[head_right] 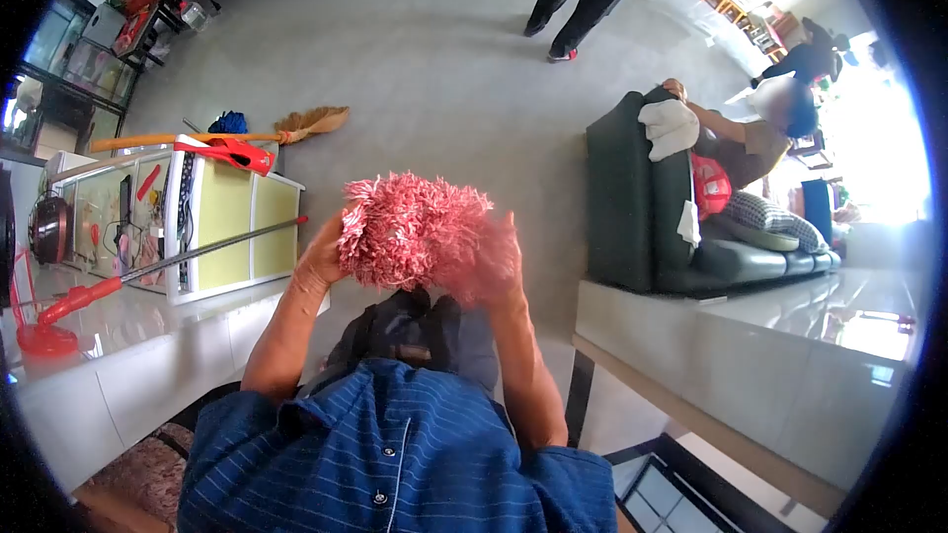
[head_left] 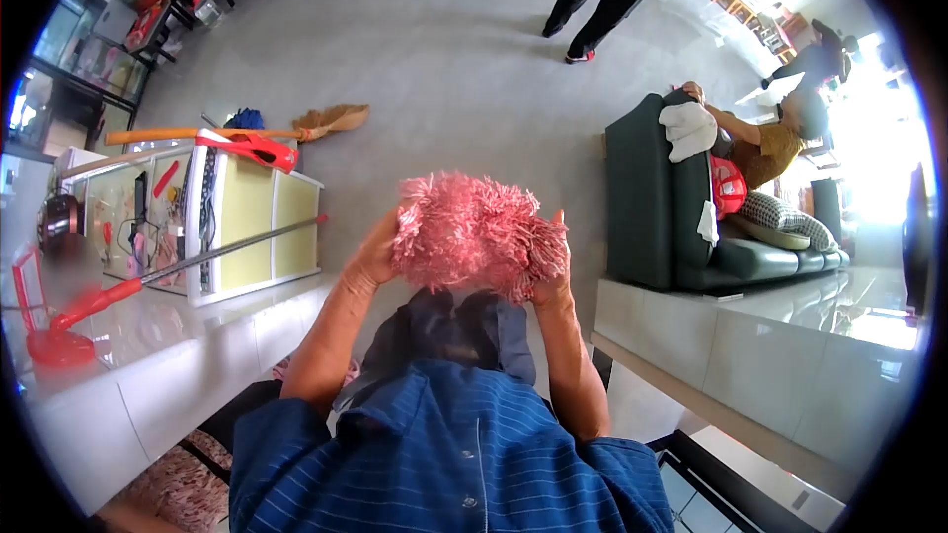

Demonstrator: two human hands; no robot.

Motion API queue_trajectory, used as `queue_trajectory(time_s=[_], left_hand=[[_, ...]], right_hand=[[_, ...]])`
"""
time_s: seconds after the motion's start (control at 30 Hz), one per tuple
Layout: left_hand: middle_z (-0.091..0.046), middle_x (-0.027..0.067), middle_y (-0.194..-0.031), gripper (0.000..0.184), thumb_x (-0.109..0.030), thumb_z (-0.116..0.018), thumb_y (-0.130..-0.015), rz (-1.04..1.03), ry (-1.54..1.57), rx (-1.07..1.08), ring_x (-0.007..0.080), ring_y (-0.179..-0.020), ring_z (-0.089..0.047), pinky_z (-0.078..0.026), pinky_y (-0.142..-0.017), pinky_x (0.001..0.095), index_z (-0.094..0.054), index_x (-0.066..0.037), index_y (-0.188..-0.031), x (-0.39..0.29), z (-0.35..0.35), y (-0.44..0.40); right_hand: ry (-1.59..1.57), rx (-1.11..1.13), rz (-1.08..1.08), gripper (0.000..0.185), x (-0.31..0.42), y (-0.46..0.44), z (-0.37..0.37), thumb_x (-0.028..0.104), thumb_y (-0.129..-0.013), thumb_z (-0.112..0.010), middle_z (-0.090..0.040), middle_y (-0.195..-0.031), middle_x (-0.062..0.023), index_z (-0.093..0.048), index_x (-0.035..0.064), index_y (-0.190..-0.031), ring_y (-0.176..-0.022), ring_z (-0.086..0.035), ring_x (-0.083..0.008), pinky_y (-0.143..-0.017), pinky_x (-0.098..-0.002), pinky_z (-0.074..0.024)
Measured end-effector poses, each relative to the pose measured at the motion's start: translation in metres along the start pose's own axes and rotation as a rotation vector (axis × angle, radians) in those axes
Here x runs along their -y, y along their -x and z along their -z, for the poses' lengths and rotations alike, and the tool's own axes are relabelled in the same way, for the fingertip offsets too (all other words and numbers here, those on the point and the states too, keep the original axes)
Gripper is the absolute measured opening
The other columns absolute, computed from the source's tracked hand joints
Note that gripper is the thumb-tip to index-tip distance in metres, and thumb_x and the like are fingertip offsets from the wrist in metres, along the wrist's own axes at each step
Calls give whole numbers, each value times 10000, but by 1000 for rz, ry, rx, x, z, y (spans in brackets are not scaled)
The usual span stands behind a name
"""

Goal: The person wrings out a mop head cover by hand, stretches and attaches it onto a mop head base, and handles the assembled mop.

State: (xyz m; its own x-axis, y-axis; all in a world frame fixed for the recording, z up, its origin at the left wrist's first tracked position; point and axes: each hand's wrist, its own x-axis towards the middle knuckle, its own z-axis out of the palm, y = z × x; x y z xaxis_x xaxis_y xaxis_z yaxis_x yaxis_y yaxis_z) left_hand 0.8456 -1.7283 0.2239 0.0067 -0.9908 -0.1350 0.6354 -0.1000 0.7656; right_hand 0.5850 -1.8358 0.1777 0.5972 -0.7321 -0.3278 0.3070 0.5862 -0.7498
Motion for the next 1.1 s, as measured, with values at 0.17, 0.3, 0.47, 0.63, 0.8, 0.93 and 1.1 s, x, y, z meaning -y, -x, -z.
queue_trajectory(time_s=[0.17, 0.3, 0.47, 0.63, 0.8, 0.93, 1.1], left_hand=[[-582, 123, -1364, 601, -472, -384, -1060, 186, 434, -141, 211, -1230, -577, -469, -1072, 395, -469, 4, -1418, -22, 6, -16], [-562, 166, -1390, 730, -586, -356, -1024, 176, 622, -112, 284, -1252, -568, -443, -1094, 439, -456, 17, -1423, -30, -1, -25], [-543, 199, -1402, 839, -656, -353, -992, 39, 679, -149, 326, -1262, -553, -416, -1106, 469, -424, 54, -1435, -29, -23, -45], [-534, 226, -1406, 839, -659, -369, -985, -44, 751, -197, 361, -1270, -545, -418, -1102, 504, -430, 48, -1432, -23, -39, -65], [-534, 165, -1428, 649, -462, -548, -998, 23, 18, -539, 269, -1243, -573, -462, -1052, 437, -458, 13, -1430, -23, -63, -87], [-569, 210, -1262, 648, -457, -703, -881, 20, -1472, -318, 346, -1165, -560, -474, -946, 476, -529, -33, -1339, -21, -123, -133], [-567, 217, -1258, 562, -295, -733, -885, -87, -1383, -293, 384, -1166, -549, -478, -949, 446, -534, -18, -1331, 6, -140, -121]], right_hand=[[199, 18, 15, 507, 3, -45, 13, 388, -1012, -465, -667, -1148, -183, -574, -28, -1280, -1077, -640, -268, -996, -407, -497], [-446, 67, -376, 781, 16, -72, 19, 632, -968, -430, -616, -1293, -207, -528, -55, -1328, -1173, -603, -335, -1051, -485, -455], [-378, 198, -248, 550, -18, -118, 57, 373, -964, -613, -612, -1301, -133, -519, 11, -1369, -1189, -576, -266, -1000, -436, -483], [224, 96, -484, 508, 41, -141, 22, 367, -953, -653, -634, -1248, -76, -580, 33, -1329, -1105, -580, -163, -873, -354, -513], [633, 24, -156, 534, 55, -153, 9, 476, -950, -620, -651, -1110, -29, -595, 56, -1280, -971, -598, -111, -804, -280, -491], [374, 382, -119, 451, 24, -151, 2, 343, -969, -609, -642, -1131, -57, -565, 40, -1300, -1005, -602, -154, -865, -317, -505], [-39, 379, -137, 375, -30, -150, 22, 242, -988, -583, -625, -1162, -73, -551, 42, -1304, -1036, -598, -178, -906, -336, -513]])
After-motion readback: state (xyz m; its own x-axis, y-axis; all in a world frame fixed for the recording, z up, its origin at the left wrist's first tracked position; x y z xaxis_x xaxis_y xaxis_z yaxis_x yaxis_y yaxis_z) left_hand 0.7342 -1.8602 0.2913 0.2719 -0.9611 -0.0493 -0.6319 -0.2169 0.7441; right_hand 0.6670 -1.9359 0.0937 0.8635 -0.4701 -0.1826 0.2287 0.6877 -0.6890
